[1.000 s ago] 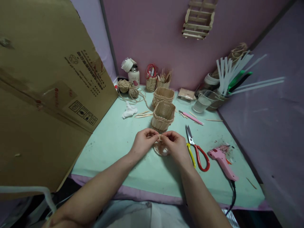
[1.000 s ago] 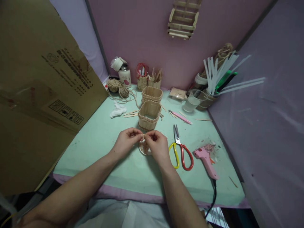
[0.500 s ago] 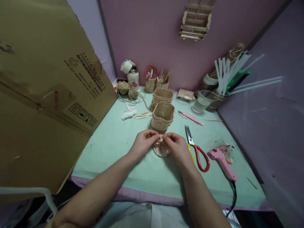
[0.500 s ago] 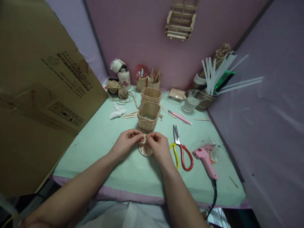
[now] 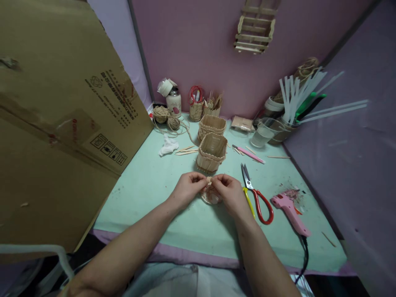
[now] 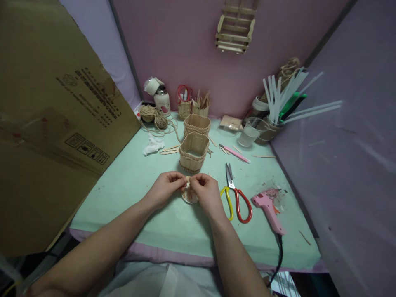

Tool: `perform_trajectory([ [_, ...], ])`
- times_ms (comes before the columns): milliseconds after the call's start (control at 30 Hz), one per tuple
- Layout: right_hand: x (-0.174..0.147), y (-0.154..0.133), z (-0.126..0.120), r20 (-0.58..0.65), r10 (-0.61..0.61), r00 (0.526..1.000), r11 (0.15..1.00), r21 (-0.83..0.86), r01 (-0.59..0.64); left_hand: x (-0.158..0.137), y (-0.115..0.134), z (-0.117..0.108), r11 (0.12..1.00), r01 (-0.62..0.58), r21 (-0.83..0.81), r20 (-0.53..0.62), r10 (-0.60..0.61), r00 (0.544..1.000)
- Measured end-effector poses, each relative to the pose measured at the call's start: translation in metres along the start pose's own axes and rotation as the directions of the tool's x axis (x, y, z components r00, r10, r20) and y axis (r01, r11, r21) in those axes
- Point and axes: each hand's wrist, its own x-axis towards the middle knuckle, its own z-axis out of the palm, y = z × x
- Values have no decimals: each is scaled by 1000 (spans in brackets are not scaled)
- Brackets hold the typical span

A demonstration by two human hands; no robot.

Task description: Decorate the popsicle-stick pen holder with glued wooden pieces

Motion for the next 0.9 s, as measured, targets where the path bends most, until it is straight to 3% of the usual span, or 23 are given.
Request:
perform_trajectory([
  [900,-1,3,-2,31,-6,1000,999,-43,7,-2,2,-1,996,2,85,16,-3,1000],
])
